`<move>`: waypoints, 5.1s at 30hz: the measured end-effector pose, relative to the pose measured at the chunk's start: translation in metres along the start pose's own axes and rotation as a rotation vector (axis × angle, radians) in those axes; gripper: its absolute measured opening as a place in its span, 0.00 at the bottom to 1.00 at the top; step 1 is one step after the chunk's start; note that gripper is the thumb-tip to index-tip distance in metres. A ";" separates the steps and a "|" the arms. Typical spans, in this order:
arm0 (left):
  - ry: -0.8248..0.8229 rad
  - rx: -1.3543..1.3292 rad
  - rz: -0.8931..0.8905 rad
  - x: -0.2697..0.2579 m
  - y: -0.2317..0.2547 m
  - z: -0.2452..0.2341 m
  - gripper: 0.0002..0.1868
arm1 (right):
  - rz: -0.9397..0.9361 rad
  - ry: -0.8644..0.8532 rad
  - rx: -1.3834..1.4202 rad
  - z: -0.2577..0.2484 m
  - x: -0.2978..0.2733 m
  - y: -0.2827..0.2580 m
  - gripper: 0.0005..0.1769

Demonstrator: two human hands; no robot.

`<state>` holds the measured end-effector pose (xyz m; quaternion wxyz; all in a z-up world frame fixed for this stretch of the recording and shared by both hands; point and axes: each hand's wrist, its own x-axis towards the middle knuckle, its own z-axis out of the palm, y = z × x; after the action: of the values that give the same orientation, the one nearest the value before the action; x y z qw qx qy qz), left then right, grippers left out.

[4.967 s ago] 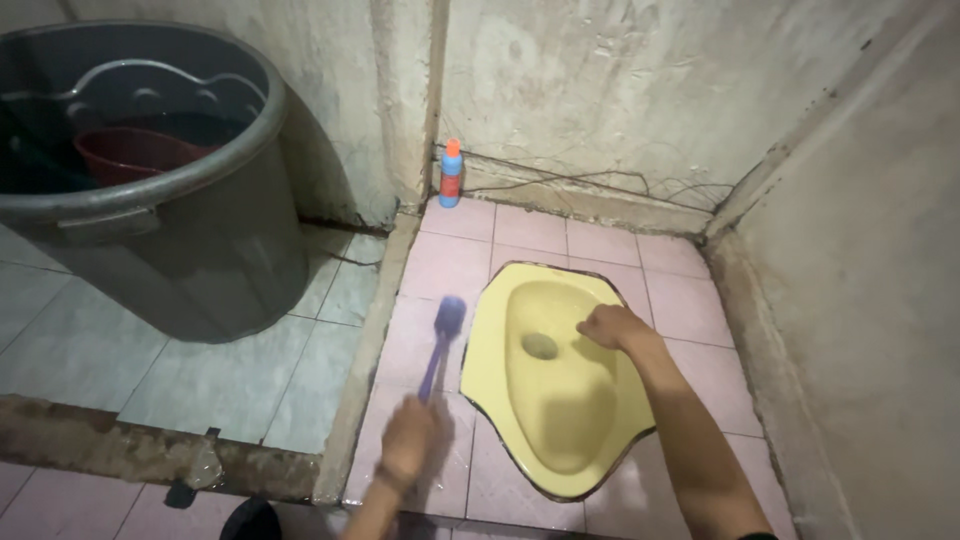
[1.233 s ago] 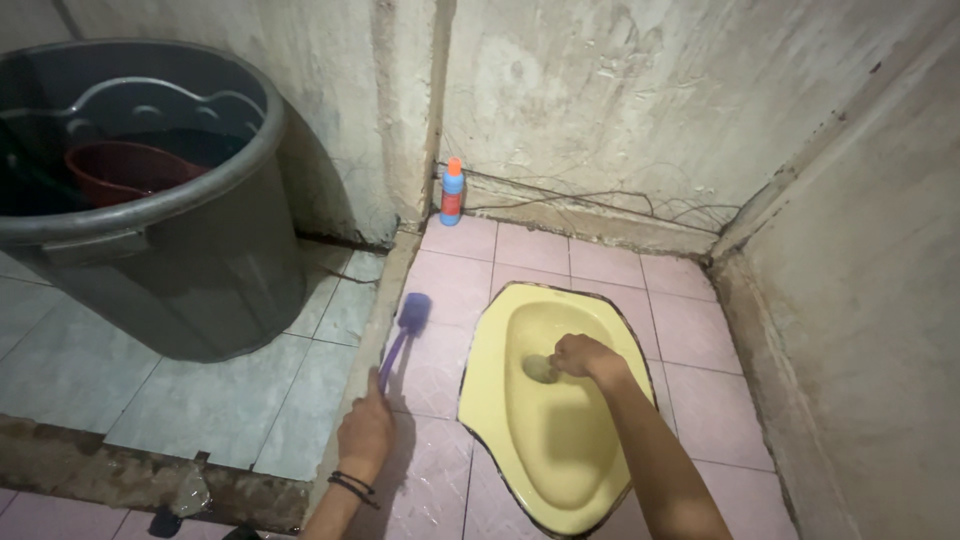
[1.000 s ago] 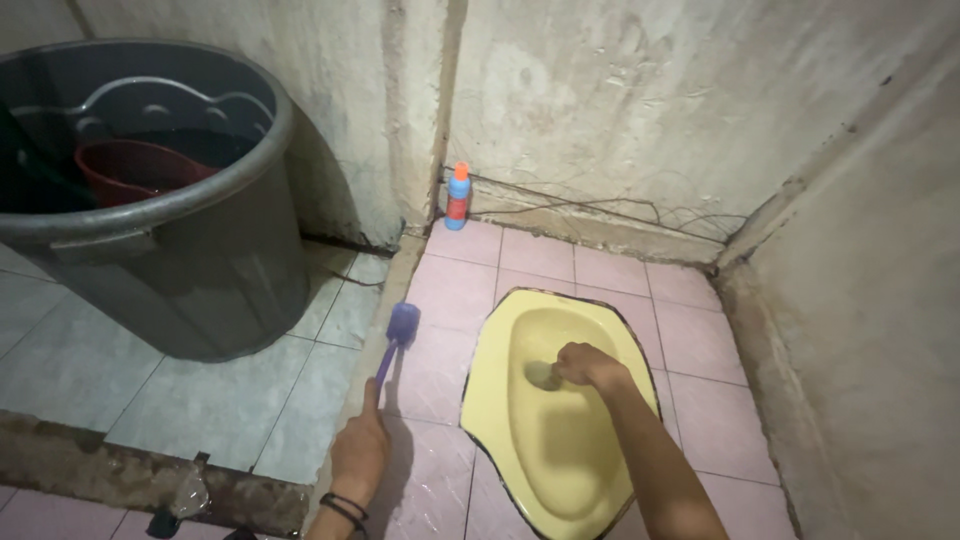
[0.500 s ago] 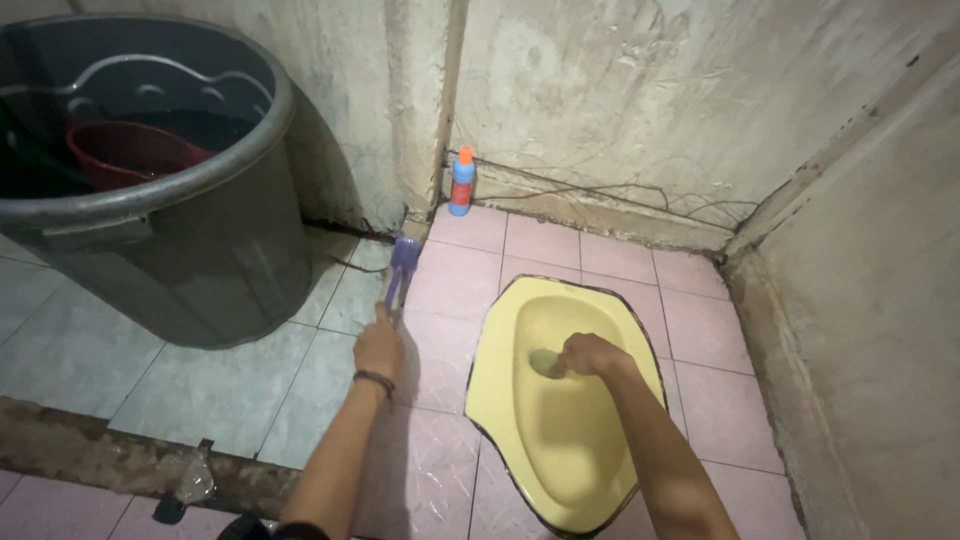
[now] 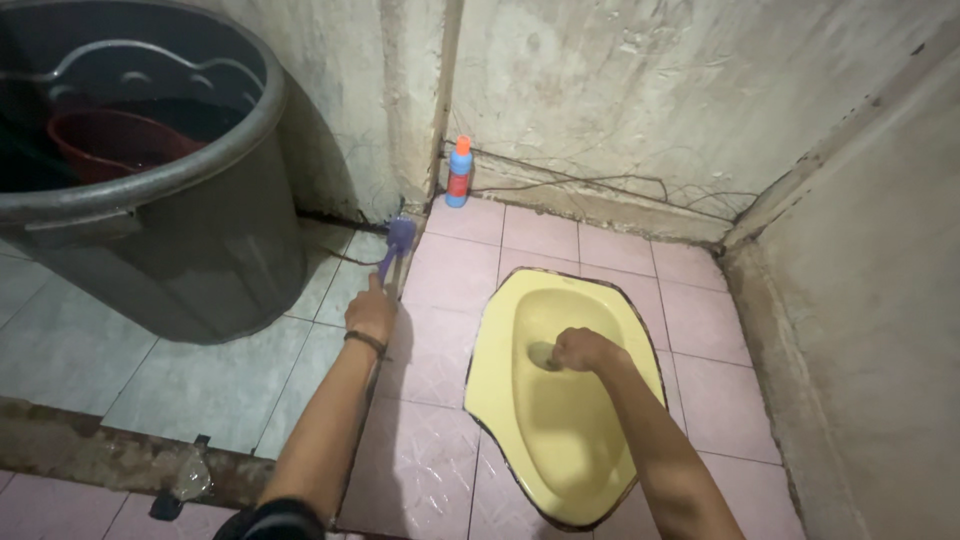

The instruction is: The person cleans a squat toilet by scrubbing the bowl with a brush and rinsing the unit with water from a bucket.

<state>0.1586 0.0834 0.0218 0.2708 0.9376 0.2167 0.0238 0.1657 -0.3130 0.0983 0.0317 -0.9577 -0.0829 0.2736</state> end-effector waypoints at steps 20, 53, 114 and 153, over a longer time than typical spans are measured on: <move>0.018 -0.100 0.062 -0.007 -0.004 0.002 0.26 | -0.082 -0.018 0.024 0.016 0.013 -0.002 0.19; -0.020 -0.120 0.040 -0.069 -0.014 -0.001 0.28 | -0.070 -0.046 0.036 -0.013 -0.021 -0.040 0.24; -0.049 -0.100 -0.023 -0.204 -0.049 -0.025 0.32 | -0.047 -0.029 -0.042 -0.028 -0.037 -0.031 0.20; -0.107 -0.256 -0.067 -0.230 -0.076 -0.022 0.29 | -0.058 0.072 -0.114 -0.025 -0.010 0.027 0.25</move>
<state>-0.0828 0.0556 0.0177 0.3998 0.8877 0.2283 -0.0080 0.1748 -0.3413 0.1220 -0.0123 -0.9644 -0.1247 0.2329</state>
